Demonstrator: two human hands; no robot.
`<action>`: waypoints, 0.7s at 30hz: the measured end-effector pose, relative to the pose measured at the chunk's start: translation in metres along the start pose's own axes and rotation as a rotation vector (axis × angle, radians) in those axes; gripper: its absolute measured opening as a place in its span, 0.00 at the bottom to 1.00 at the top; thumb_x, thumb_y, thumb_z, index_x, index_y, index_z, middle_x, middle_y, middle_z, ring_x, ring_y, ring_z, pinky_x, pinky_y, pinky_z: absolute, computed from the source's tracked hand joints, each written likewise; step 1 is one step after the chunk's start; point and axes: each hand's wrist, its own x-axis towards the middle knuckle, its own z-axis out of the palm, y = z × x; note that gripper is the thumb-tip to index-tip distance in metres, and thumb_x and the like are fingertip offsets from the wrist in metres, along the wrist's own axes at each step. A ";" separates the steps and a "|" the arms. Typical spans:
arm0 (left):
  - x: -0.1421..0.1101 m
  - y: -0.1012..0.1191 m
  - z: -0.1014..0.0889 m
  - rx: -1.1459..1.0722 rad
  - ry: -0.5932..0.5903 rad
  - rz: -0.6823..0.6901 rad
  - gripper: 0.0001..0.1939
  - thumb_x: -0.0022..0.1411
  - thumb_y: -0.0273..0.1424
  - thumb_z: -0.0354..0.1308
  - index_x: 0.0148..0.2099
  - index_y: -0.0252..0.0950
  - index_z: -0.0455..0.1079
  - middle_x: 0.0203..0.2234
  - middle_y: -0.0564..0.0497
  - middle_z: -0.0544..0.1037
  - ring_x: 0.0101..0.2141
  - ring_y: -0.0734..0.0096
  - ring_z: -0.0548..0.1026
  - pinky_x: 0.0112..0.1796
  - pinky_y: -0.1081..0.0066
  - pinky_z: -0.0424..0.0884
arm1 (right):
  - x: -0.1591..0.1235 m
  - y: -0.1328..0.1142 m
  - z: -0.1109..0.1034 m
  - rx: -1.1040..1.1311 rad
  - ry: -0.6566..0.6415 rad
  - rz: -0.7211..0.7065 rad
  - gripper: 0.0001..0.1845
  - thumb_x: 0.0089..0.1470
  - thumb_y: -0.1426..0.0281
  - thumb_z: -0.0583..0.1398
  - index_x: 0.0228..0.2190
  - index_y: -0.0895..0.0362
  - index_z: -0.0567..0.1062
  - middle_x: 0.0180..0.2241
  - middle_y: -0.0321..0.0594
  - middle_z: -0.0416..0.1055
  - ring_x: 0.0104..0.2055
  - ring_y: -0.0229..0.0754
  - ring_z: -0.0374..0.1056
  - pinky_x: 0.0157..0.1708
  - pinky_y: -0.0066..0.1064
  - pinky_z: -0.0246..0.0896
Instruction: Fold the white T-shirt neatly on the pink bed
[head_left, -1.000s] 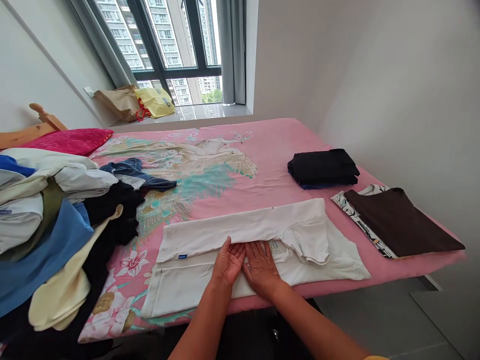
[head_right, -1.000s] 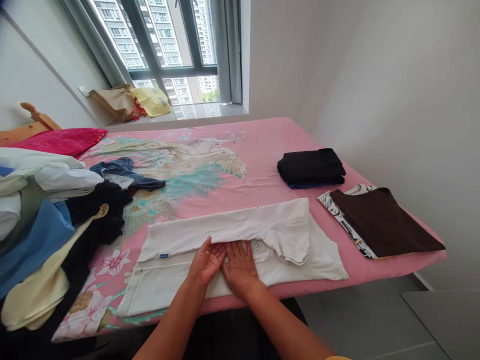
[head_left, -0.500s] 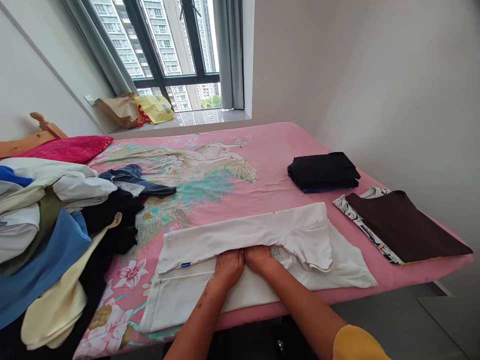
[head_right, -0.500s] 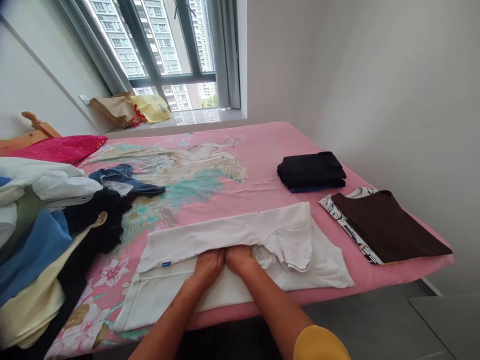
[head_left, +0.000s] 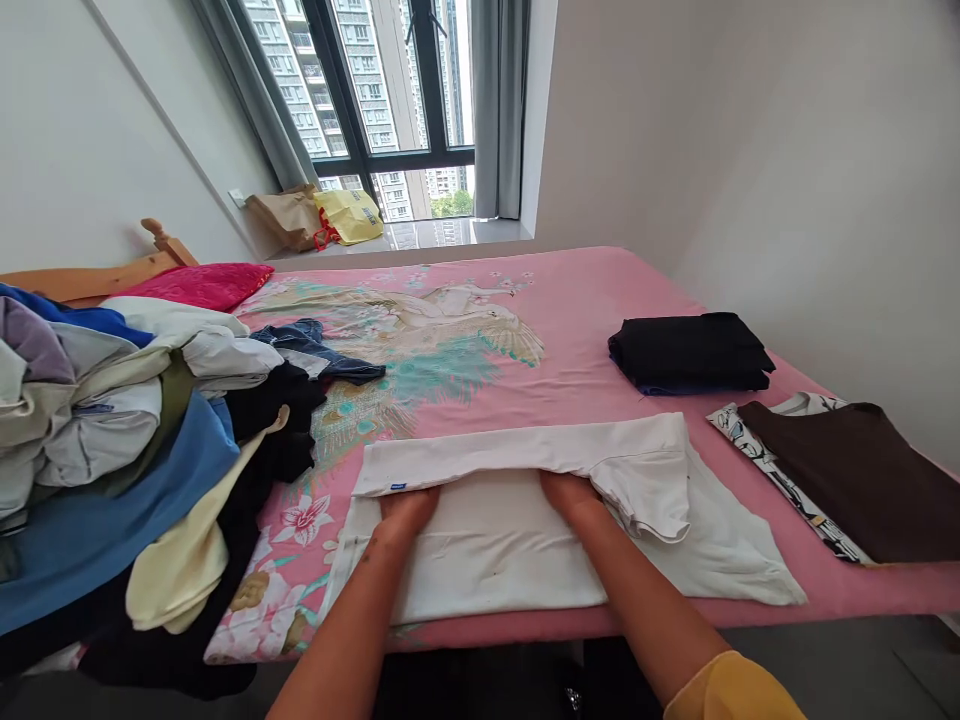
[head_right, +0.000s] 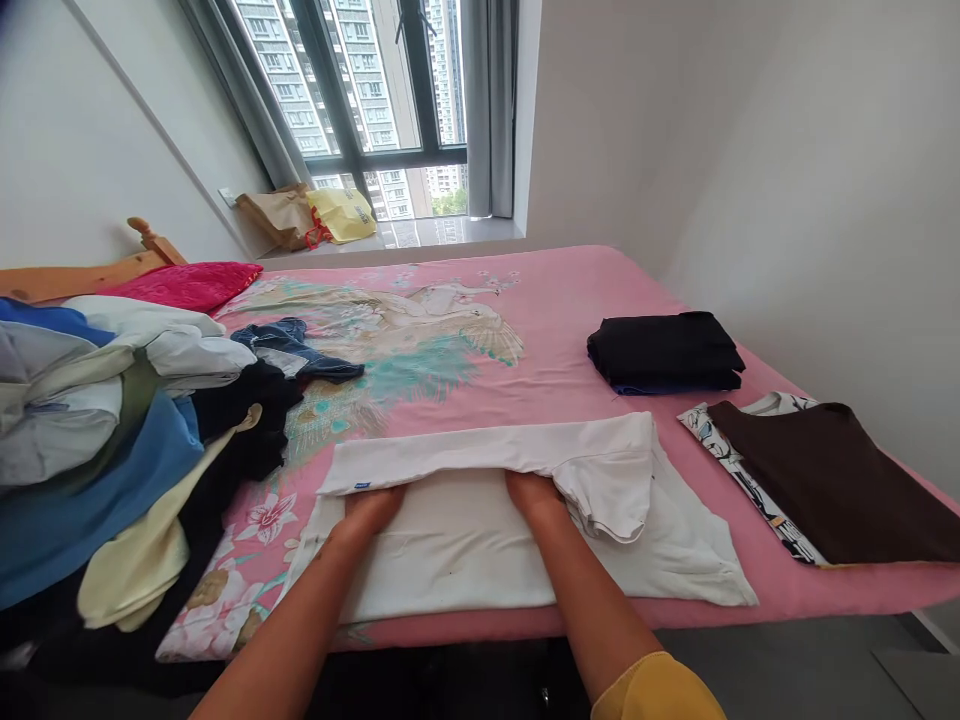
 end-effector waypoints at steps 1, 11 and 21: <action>-0.002 -0.010 -0.008 0.062 0.006 -0.016 0.18 0.57 0.39 0.54 0.49 0.42 0.70 0.55 0.44 0.69 0.62 0.53 0.50 0.60 0.51 0.27 | -0.001 0.004 0.000 0.016 0.008 0.029 0.32 0.59 0.69 0.46 0.63 0.60 0.46 0.62 0.46 0.50 0.63 0.51 0.48 0.62 0.48 0.35; -0.035 -0.068 -0.067 0.508 0.075 -0.101 0.27 0.58 0.46 0.49 0.53 0.33 0.64 0.49 0.36 0.70 0.52 0.48 0.66 0.54 0.44 0.53 | -0.047 -0.006 -0.034 -0.022 -0.207 0.127 0.26 0.58 0.61 0.47 0.47 0.66 0.72 0.47 0.57 0.69 0.50 0.55 0.63 0.49 0.42 0.55; -0.026 -0.080 -0.063 0.500 0.040 0.296 0.15 0.62 0.31 0.46 0.45 0.45 0.72 0.50 0.48 0.73 0.55 0.61 0.66 0.59 0.49 0.40 | -0.096 0.040 -0.068 -0.148 0.154 0.027 0.21 0.50 0.69 0.56 0.47 0.57 0.67 0.47 0.47 0.66 0.50 0.50 0.58 0.50 0.41 0.51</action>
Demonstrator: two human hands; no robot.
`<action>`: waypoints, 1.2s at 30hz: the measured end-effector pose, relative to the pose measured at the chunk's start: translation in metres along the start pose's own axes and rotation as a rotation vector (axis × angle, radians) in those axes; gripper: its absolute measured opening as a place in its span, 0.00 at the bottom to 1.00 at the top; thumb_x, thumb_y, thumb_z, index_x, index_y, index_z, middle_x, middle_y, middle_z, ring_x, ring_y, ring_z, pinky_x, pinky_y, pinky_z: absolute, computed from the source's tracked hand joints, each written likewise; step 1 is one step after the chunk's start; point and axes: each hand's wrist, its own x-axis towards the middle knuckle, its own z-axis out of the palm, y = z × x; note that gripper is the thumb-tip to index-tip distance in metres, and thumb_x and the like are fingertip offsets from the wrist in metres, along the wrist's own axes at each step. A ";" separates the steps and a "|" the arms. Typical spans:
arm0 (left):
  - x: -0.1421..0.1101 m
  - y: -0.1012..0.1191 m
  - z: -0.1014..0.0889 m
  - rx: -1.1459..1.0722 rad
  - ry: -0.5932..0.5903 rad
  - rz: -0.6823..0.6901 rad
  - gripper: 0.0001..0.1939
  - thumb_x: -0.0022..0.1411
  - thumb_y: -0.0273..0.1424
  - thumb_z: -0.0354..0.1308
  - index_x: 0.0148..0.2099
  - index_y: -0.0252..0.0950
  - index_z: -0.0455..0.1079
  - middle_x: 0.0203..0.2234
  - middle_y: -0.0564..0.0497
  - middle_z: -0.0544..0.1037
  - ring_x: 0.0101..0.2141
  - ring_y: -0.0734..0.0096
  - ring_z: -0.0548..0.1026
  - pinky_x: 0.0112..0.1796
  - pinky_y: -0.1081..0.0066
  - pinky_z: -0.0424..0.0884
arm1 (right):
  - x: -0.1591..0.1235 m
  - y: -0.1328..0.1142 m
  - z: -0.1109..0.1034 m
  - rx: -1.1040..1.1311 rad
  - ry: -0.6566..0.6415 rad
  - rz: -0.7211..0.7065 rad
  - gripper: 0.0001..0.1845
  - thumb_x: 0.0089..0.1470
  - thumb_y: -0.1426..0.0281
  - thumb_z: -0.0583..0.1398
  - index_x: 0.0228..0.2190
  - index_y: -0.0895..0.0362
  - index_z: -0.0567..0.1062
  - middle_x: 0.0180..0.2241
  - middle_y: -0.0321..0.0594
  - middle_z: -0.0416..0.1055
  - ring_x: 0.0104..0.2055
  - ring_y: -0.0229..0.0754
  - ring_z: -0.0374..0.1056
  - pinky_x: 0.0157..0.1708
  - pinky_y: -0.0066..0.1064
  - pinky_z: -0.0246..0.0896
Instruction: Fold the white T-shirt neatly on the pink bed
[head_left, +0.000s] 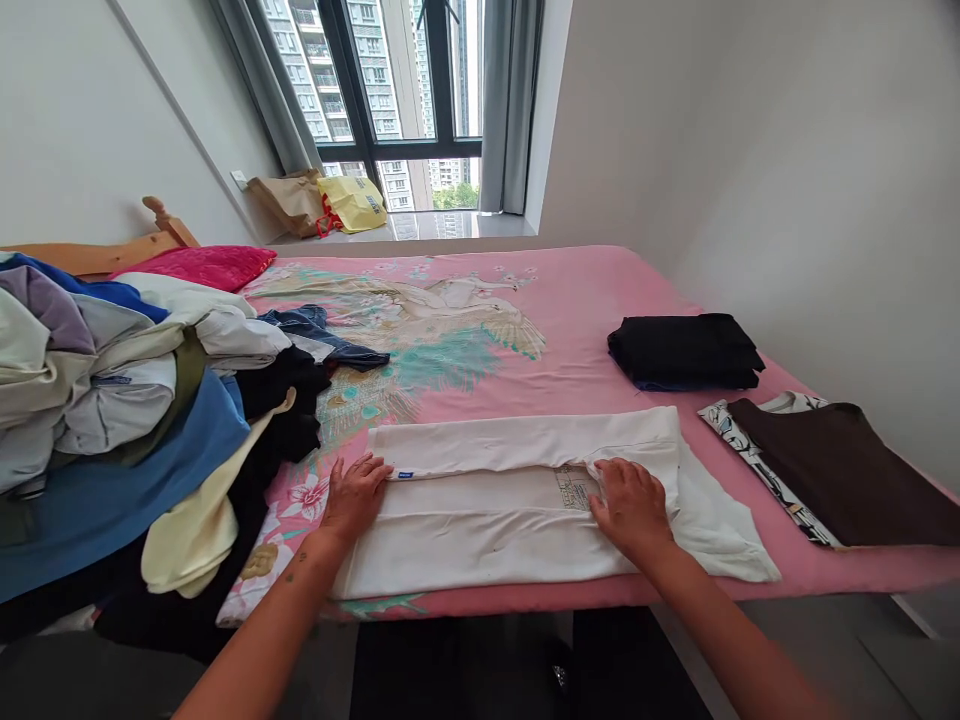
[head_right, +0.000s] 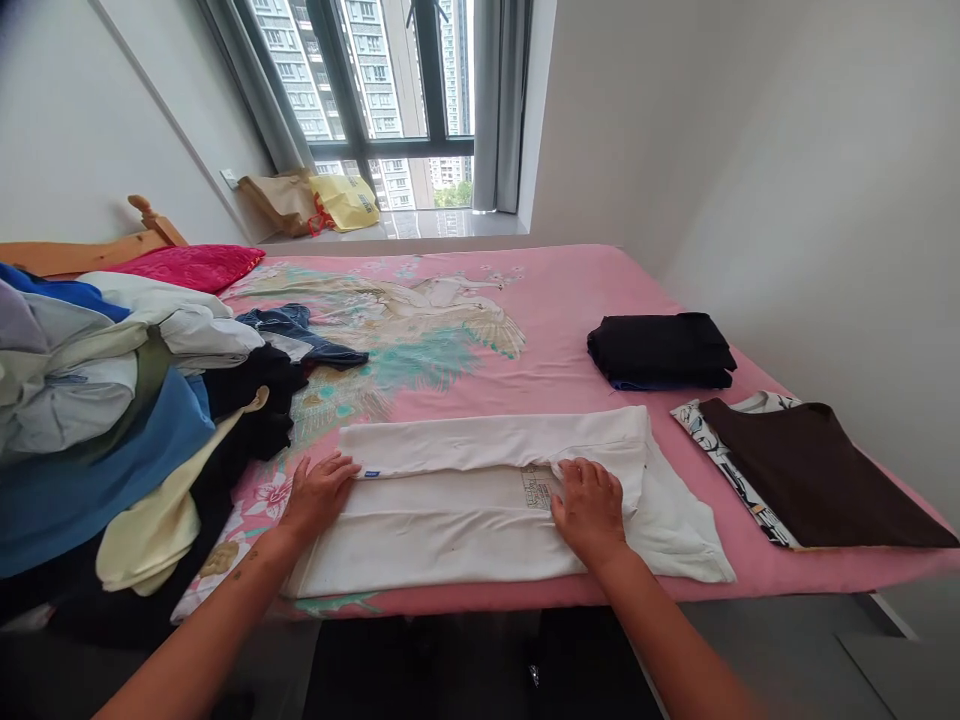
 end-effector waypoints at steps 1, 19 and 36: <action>0.001 -0.002 0.001 -0.020 -0.005 0.009 0.15 0.62 0.30 0.46 0.45 0.44 0.72 0.48 0.48 0.75 0.53 0.61 0.68 0.59 0.49 0.41 | 0.001 0.008 0.005 -0.010 -0.008 0.006 0.21 0.49 0.69 0.56 0.47 0.58 0.67 0.47 0.47 0.67 0.50 0.50 0.59 0.50 0.40 0.51; -0.004 -0.018 -0.026 0.018 -0.131 0.129 0.15 0.55 0.28 0.48 0.40 0.45 0.73 0.47 0.50 0.75 0.50 0.64 0.70 0.60 0.51 0.42 | 0.028 0.060 -0.031 0.117 -0.437 -0.151 0.21 0.45 0.78 0.51 0.38 0.52 0.77 0.43 0.39 0.73 0.43 0.44 0.69 0.39 0.32 0.61; 0.025 0.068 0.024 -0.086 -0.223 -0.090 0.28 0.63 0.43 0.43 0.64 0.44 0.53 0.64 0.48 0.51 0.64 0.59 0.46 0.60 0.49 0.37 | 0.061 0.021 0.062 0.103 -0.411 0.124 0.35 0.58 0.50 0.45 0.62 0.50 0.48 0.66 0.41 0.36 0.67 0.51 0.29 0.60 0.58 0.24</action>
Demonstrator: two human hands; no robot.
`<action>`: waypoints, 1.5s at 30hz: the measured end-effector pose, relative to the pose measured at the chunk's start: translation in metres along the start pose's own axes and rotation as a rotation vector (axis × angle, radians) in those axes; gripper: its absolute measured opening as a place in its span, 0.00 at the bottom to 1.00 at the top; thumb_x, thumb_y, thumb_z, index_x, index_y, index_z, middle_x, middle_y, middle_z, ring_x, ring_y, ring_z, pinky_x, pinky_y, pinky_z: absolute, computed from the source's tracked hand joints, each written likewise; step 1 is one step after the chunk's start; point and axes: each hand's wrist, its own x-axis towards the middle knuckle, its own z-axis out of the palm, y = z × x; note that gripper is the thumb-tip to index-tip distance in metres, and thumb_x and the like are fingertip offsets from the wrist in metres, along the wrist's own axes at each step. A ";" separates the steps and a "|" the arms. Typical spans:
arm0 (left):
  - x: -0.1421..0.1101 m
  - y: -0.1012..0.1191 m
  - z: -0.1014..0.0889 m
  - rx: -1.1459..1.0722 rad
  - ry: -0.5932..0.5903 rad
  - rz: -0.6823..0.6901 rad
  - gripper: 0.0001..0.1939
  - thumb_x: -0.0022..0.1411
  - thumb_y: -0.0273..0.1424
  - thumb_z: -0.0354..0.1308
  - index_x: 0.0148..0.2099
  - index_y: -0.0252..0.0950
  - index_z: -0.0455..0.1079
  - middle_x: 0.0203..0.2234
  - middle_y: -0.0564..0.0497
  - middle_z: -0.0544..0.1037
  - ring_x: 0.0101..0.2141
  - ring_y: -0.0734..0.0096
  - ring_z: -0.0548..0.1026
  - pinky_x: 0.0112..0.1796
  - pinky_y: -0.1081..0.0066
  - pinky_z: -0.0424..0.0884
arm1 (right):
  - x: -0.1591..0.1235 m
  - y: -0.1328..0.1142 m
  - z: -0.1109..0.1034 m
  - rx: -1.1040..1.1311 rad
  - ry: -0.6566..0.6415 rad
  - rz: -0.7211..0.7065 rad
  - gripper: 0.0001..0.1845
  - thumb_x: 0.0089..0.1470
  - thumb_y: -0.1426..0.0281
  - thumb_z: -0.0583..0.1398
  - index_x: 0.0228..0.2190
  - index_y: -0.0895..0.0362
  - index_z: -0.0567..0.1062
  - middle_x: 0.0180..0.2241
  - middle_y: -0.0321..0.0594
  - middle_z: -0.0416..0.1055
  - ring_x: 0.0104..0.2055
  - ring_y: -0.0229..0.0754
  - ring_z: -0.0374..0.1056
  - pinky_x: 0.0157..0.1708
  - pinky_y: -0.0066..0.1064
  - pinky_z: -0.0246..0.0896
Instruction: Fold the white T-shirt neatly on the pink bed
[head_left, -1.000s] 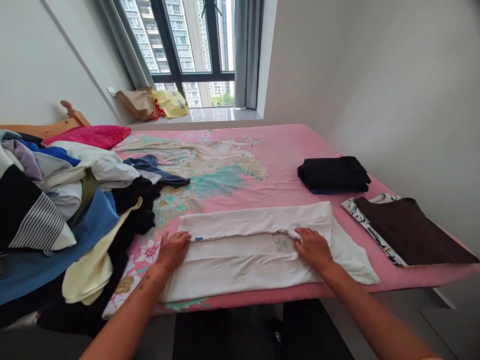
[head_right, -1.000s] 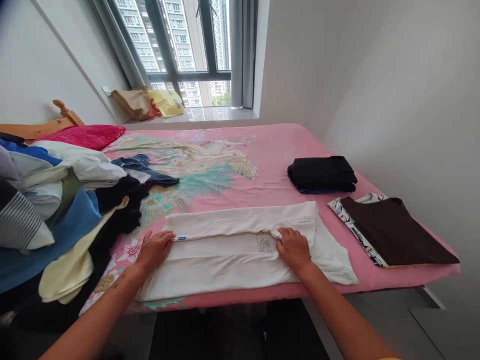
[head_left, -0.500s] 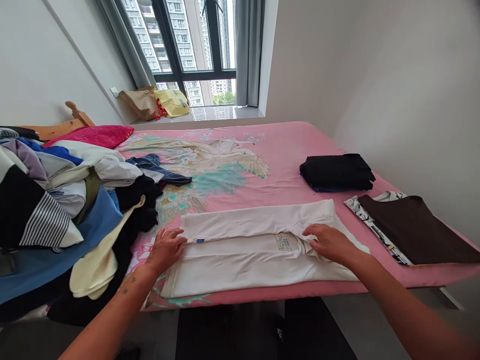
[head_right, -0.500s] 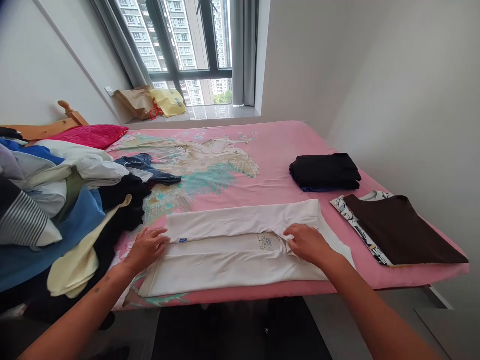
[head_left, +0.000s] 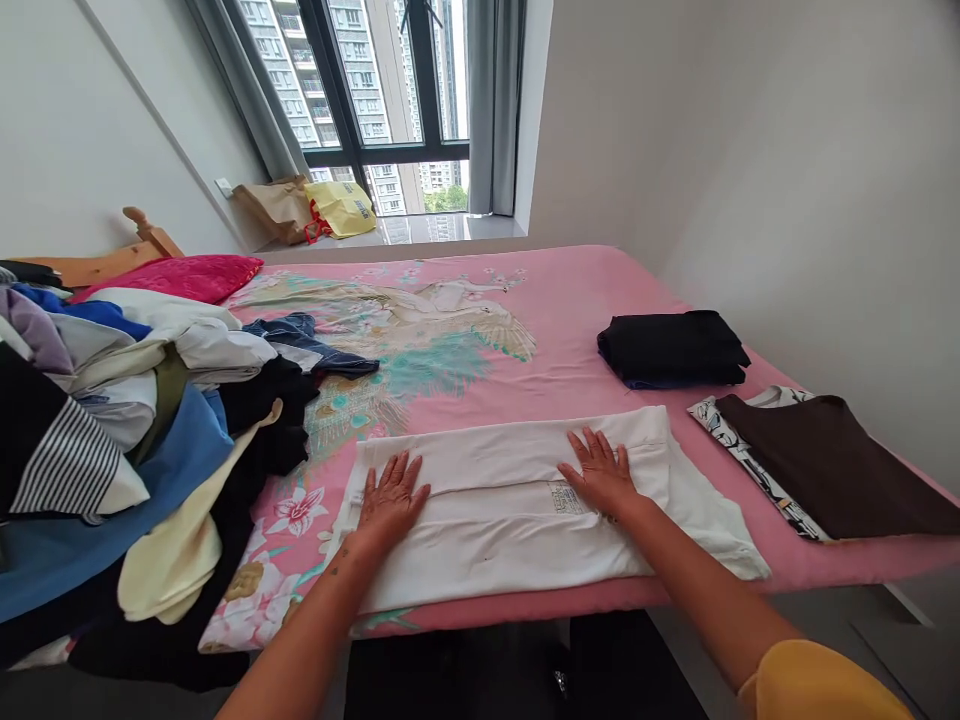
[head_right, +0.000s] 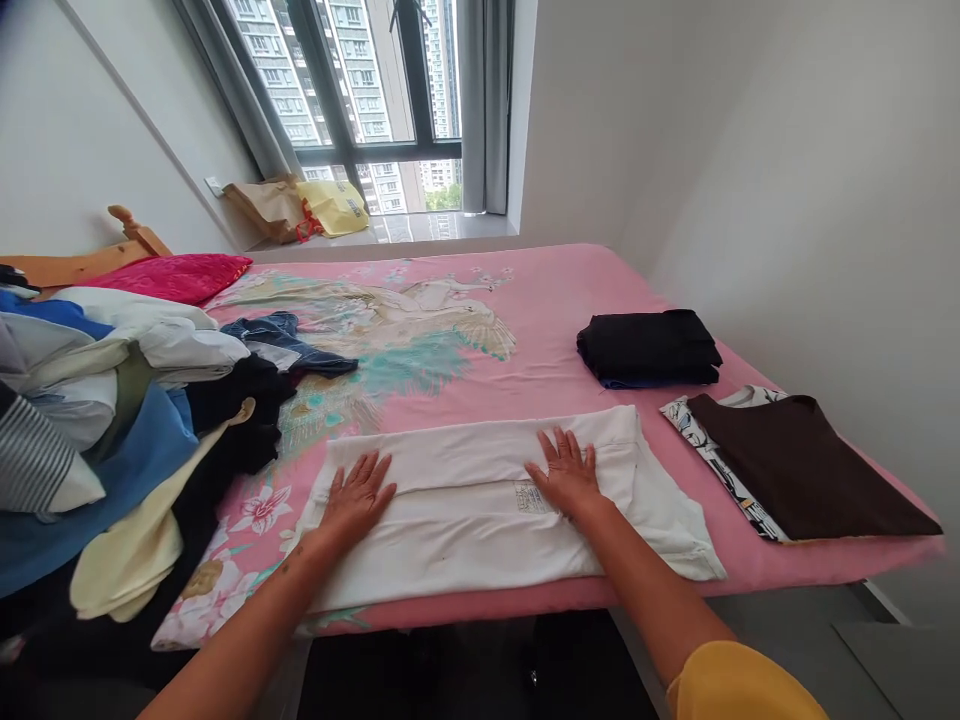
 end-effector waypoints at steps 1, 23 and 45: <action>-0.003 -0.006 0.002 0.030 -0.003 -0.009 0.30 0.63 0.46 0.42 0.65 0.43 0.51 0.65 0.47 0.49 0.64 0.59 0.44 0.60 0.48 0.35 | -0.001 0.002 0.003 -0.010 -0.002 -0.005 0.36 0.57 0.48 0.44 0.63 0.49 0.46 0.66 0.40 0.33 0.67 0.50 0.27 0.59 0.57 0.21; 0.057 0.159 0.019 -0.253 0.156 0.521 0.18 0.64 0.31 0.43 0.52 0.39 0.69 0.53 0.47 0.71 0.57 0.62 0.64 0.56 0.55 0.61 | 0.005 0.025 -0.061 0.695 0.411 -0.224 0.18 0.56 0.66 0.51 0.46 0.58 0.71 0.50 0.45 0.68 0.54 0.43 0.59 0.57 0.37 0.51; 0.084 0.398 0.080 -0.641 0.051 0.251 0.30 0.57 0.26 0.44 0.62 0.30 0.55 0.60 0.40 0.60 0.61 0.61 0.54 0.61 0.55 0.45 | 0.019 0.151 -0.054 1.225 0.182 -0.003 0.17 0.55 0.61 0.50 0.30 0.58 0.73 0.31 0.39 0.72 0.34 0.39 0.67 0.37 0.31 0.63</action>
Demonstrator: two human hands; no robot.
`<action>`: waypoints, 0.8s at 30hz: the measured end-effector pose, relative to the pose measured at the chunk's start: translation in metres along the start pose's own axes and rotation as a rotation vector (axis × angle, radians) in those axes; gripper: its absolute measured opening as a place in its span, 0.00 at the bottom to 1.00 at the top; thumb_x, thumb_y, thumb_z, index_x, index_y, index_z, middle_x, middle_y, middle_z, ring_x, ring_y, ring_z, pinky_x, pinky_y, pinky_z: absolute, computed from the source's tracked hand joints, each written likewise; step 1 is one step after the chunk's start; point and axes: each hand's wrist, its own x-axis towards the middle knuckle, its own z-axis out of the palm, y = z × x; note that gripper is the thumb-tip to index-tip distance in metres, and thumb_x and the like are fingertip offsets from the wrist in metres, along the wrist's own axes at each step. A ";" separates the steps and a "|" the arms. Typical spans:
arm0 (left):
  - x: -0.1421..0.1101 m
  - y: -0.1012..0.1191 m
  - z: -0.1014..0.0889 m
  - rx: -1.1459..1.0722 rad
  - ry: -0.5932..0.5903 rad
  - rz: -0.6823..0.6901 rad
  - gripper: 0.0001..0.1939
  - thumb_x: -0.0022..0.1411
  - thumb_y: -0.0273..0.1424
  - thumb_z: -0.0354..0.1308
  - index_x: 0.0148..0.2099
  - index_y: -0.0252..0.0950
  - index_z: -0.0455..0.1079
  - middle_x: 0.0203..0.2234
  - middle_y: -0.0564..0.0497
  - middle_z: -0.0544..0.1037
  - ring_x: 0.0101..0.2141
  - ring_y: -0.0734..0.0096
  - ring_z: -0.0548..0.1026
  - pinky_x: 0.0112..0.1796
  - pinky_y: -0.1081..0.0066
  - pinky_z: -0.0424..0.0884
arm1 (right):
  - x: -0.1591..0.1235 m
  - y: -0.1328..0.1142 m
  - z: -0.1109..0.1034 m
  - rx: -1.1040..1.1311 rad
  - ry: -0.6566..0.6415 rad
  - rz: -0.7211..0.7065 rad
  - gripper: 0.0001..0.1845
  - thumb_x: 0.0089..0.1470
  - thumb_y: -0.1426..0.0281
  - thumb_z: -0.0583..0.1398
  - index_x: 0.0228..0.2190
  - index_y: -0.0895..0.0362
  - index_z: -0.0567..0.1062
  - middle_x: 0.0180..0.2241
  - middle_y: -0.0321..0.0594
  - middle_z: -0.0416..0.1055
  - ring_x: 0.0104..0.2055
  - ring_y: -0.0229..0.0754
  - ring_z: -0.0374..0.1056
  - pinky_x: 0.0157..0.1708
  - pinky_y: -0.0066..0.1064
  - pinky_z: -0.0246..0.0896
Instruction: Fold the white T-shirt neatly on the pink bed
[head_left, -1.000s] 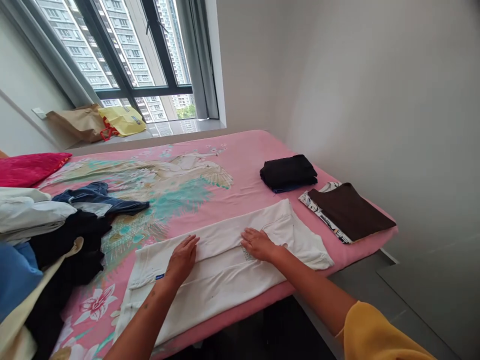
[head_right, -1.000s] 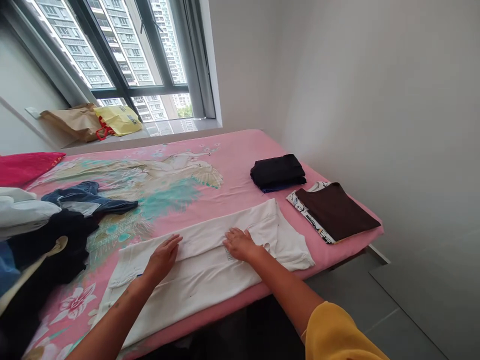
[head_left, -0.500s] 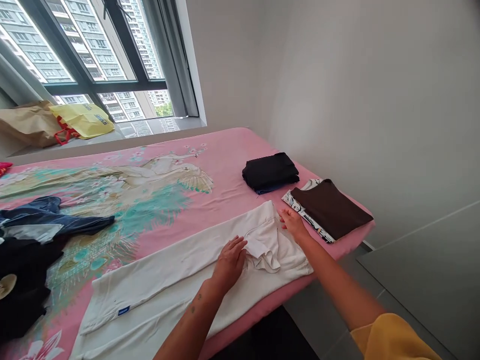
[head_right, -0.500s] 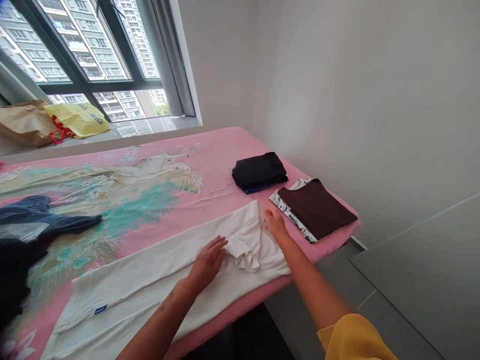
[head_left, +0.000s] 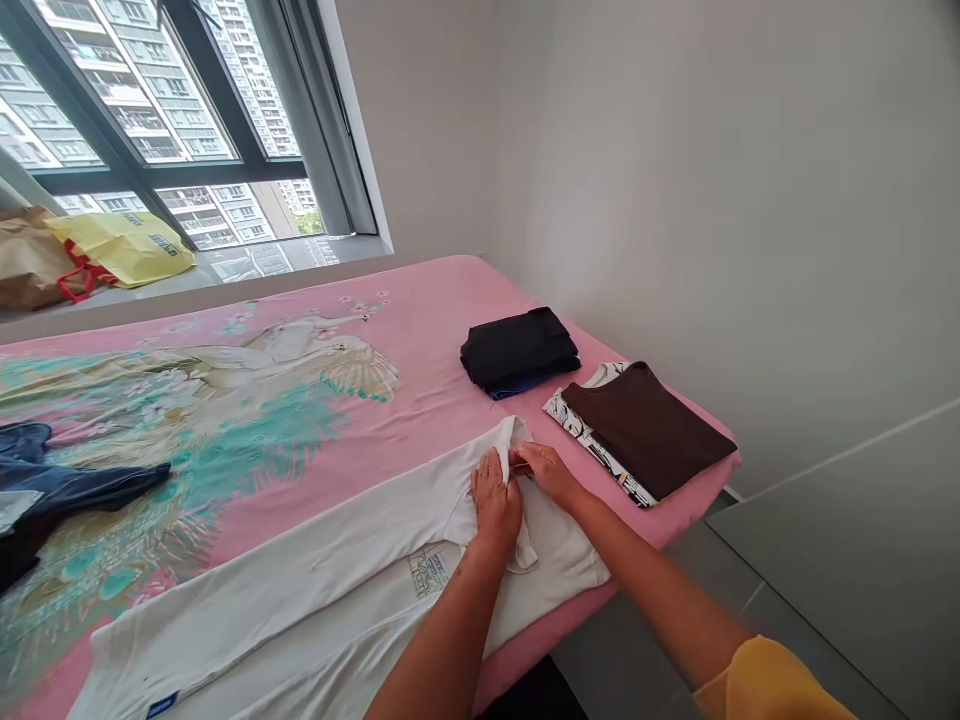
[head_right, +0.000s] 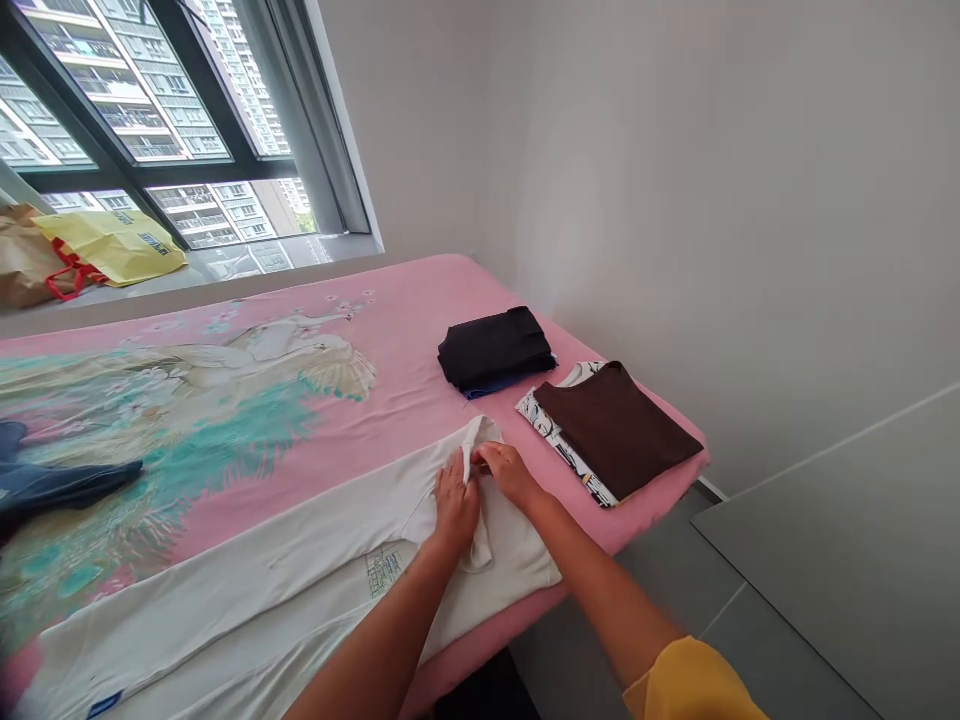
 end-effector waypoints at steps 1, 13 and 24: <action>0.001 -0.003 0.000 -0.056 -0.001 0.002 0.29 0.57 0.25 0.42 0.62 0.32 0.56 0.60 0.42 0.61 0.61 0.63 0.55 0.62 0.56 0.45 | -0.003 0.004 -0.003 -0.071 -0.025 -0.086 0.16 0.55 0.64 0.49 0.32 0.58 0.74 0.34 0.41 0.73 0.37 0.40 0.67 0.42 0.33 0.63; -0.005 -0.011 -0.007 -0.172 0.033 0.108 0.26 0.64 0.38 0.44 0.63 0.39 0.55 0.64 0.47 0.52 0.63 0.65 0.48 0.62 0.56 0.43 | 0.042 0.013 0.001 -0.931 -0.489 -0.691 0.20 0.53 0.71 0.53 0.48 0.57 0.72 0.53 0.45 0.67 0.57 0.46 0.57 0.61 0.43 0.41; -0.002 -0.005 -0.002 0.031 -0.054 0.077 0.24 0.65 0.32 0.40 0.60 0.33 0.60 0.62 0.42 0.57 0.63 0.63 0.51 0.61 0.52 0.43 | 0.028 0.036 -0.019 -1.114 -0.061 -0.190 0.28 0.57 0.63 0.50 0.59 0.52 0.58 0.63 0.40 0.49 0.65 0.56 0.36 0.60 0.58 0.28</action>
